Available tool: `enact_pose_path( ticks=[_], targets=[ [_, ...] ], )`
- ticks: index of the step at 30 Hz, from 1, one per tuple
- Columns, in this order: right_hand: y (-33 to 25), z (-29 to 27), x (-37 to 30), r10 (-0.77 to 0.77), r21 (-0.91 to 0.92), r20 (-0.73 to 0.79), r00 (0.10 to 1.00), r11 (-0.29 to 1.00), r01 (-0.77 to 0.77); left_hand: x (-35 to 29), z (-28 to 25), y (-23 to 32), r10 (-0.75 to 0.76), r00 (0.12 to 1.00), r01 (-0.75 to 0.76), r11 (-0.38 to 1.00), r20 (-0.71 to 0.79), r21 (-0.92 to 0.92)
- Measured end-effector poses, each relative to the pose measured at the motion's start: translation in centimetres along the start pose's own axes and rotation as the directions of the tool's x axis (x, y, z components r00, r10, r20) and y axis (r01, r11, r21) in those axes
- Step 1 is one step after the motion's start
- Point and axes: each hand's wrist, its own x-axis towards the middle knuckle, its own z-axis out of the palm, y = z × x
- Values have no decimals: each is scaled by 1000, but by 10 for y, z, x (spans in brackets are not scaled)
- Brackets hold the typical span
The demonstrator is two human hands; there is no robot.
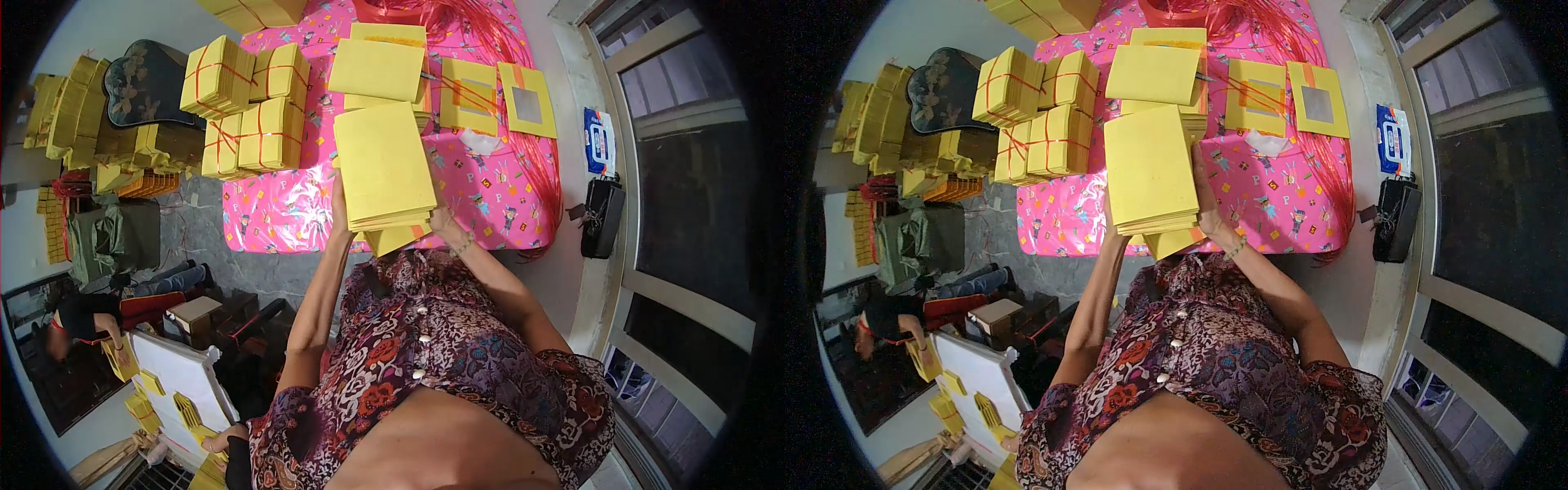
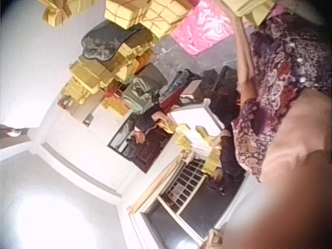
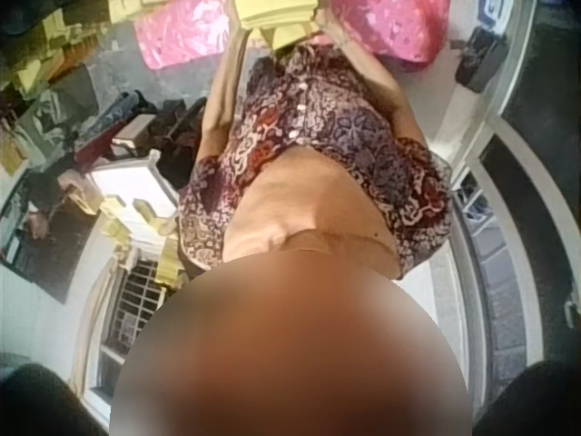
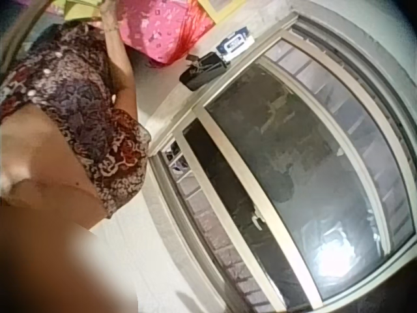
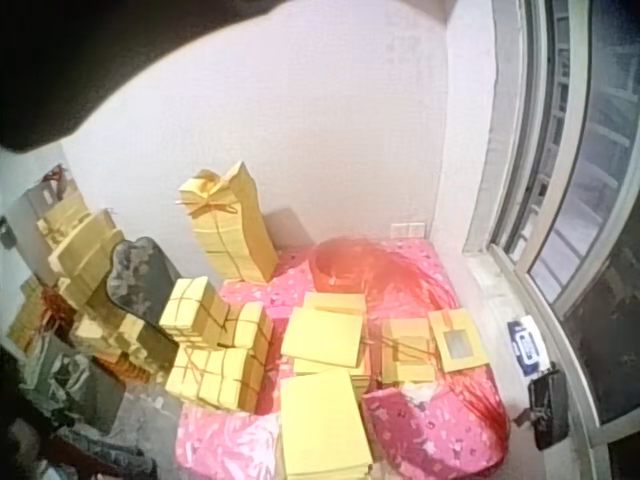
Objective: Stacking sheets of yellow paper and bundling them together with red string.
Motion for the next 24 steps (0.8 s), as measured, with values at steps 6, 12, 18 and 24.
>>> enact_pose_path(
  ticks=[6,12,18,24],
  targets=[
    [-4,-2,-6,109,68,13,994,992,-110,3,-11,-11,-16,1000,16,979,1,201],
    [-2,-1,-6,139,76,19,990,987,-140,10,-21,-22,-43,998,40,995,37,87],
    [1,-1,1,255,65,39,966,964,-257,10,-15,-11,-74,997,71,994,28,87],
    [13,5,26,328,524,-48,944,812,-256,18,-7,12,-16,996,18,1000,92,-20]
  ],
)
